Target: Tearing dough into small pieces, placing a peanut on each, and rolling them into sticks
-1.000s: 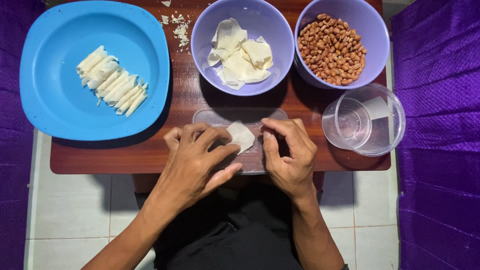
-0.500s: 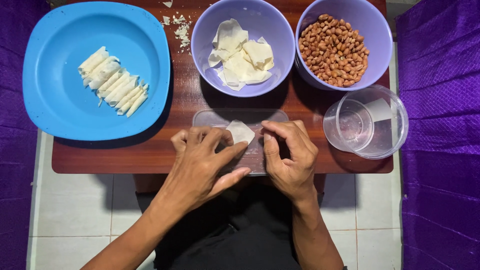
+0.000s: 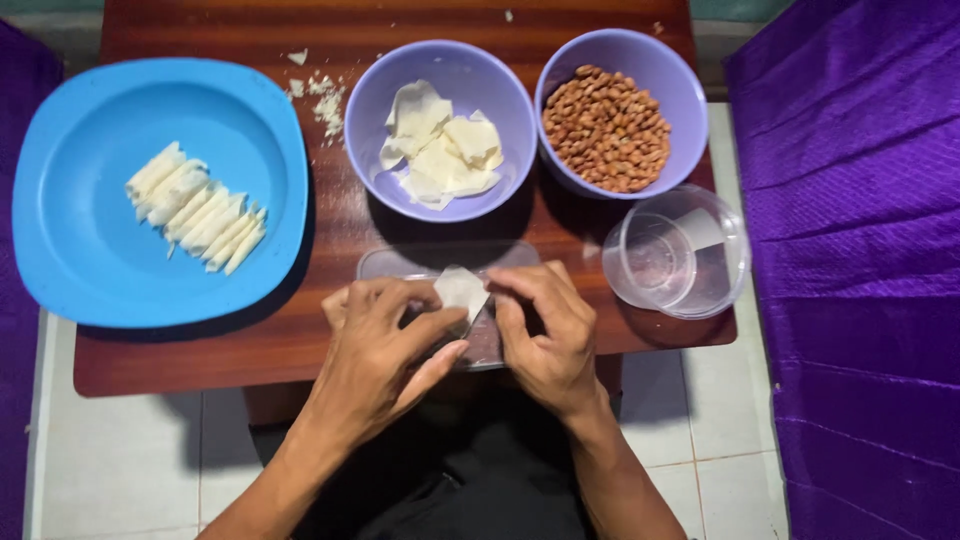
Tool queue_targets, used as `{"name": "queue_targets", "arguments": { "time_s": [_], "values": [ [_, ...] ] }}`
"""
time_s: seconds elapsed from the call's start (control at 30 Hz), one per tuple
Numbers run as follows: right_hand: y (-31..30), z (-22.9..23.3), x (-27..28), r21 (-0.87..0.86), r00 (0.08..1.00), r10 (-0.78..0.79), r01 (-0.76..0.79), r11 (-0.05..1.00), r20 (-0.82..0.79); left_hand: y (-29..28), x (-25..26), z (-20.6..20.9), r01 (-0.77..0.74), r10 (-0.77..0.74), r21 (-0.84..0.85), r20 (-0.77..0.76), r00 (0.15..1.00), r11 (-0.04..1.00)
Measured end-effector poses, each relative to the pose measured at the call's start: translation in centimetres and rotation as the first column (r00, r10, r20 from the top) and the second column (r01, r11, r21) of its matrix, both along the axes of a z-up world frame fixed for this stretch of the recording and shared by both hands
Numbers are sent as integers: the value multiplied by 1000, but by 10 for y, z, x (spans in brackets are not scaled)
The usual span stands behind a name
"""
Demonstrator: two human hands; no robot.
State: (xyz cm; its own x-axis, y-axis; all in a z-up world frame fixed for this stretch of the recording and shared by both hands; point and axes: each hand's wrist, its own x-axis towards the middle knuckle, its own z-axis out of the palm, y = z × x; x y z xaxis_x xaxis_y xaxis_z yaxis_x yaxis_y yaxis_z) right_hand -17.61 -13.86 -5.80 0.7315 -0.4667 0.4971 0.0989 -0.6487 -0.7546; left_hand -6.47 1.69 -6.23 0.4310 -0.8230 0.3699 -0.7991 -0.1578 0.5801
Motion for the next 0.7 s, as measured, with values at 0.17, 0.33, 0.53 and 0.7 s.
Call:
{"name": "queue_targets", "arguments": {
  "time_s": [0.17, 0.33, 0.53, 0.7],
  "values": [
    [-32, 62, -23, -179, 998, -1, -10, 984, -63, -15, 13, 31, 33, -24, -139, 61, 998, 990],
    [-125, 103, 15, -394, 944, -20, -118, 912, -328, -85, 40, 52, 119, -77, -240, 178, 981, 964],
    [-196, 46, 87, -273, 535, -18, -402, 874, -845, -182, 86, 12, 154, -151, -6, 183, 972, 988],
    [-210, 23, 97, -261, 486, -1, -467, 845, -874, -180, 82, 16, 178, -180, 27, 89, 980, 984]
  ]
}}
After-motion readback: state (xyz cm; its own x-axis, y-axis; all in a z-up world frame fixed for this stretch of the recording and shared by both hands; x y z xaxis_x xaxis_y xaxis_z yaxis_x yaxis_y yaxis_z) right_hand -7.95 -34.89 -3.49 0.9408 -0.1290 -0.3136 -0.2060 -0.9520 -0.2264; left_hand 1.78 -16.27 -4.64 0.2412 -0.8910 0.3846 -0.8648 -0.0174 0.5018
